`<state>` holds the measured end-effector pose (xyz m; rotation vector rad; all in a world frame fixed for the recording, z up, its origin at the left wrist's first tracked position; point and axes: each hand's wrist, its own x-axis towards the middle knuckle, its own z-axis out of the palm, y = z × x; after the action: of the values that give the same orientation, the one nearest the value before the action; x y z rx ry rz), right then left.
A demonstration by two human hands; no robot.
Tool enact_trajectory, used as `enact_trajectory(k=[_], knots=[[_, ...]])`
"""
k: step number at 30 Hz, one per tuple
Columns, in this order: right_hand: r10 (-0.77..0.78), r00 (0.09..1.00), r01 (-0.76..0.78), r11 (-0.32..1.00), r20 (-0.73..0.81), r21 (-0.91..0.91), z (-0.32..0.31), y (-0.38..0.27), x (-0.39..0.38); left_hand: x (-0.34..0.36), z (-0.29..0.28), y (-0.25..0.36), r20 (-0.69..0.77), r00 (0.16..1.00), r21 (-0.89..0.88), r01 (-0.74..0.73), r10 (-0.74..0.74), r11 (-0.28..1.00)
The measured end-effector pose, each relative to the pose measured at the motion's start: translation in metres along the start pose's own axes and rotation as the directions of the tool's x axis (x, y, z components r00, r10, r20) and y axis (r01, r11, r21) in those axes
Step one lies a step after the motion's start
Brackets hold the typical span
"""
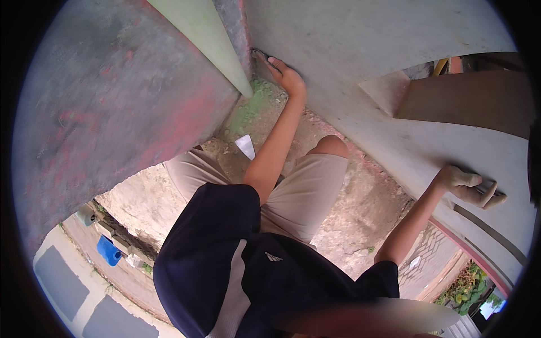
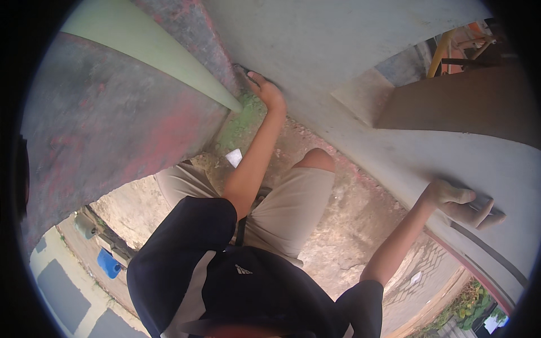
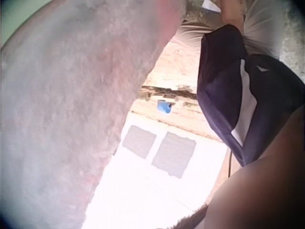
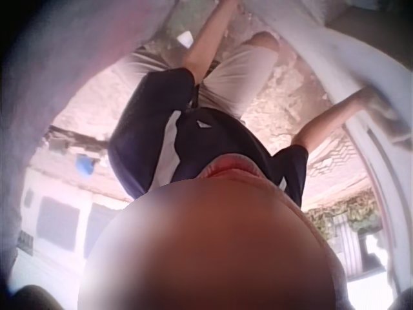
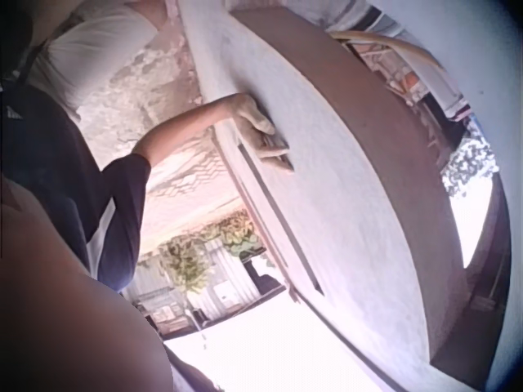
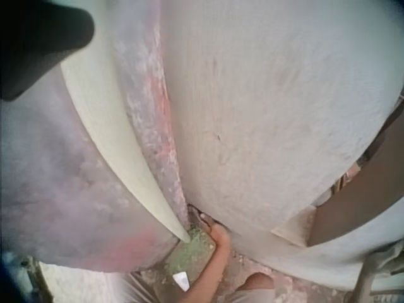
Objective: The person uses a trowel to smooth a wall surface, then switches to a sanding block to sand the same area. The person works on a vertical wall section near a corner, repeatedly smoothing and sanding the surface.
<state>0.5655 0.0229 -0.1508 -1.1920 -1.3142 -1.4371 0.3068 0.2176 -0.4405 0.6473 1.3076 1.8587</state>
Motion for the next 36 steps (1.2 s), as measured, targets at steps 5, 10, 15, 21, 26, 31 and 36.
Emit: enact_trajectory(k=[5, 10, 15, 21, 26, 31, 36], knots=[[-0.052, 0.999, 0.052, 0.998, 0.007, -0.027, 0.000, 0.002, 0.000, -0.040, 0.023, 0.047, 0.226, 0.913, 0.265, -0.392, 0.339, 0.881], [-0.051, 0.999, 0.051, 0.999, 0.002, -0.014, 0.001, -0.004, 0.000, -0.046, -0.013, -0.014, 0.112, 0.992, 0.050, 0.048, -0.053, 0.998], [-0.021, 1.000, 0.021, 1.000, -0.017, -0.007, 0.001, -0.007, 0.000, -0.011, -0.004, 0.032, 0.086, 0.938, -0.160, 0.345, -0.335, 0.925], [-0.031, 0.999, 0.034, 0.992, 0.028, -0.118, -0.002, -0.001, -0.001, -0.023, 0.058, 0.130, 0.436, 0.563, -0.002, -0.779, 0.702, 0.627], [-0.092, 0.994, 0.096, 0.993, 0.053, -0.076, -0.006, 0.007, -0.002, -0.047, 0.021, 0.044, 0.568, 0.401, 0.095, -0.899, 0.719, 0.426], [-0.030, 0.999, 0.035, 0.992, 0.042, -0.117, -0.006, 0.008, -0.006, -0.054, -0.056, -0.044, 0.444, 0.885, 0.350, -0.023, -0.144, 0.937], [-0.062, 0.998, 0.061, 0.998, -0.010, -0.021, -0.003, 0.005, -0.005, -0.028, -0.028, -0.011, 0.200, 0.968, 0.139, 0.129, -0.155, 0.982]])
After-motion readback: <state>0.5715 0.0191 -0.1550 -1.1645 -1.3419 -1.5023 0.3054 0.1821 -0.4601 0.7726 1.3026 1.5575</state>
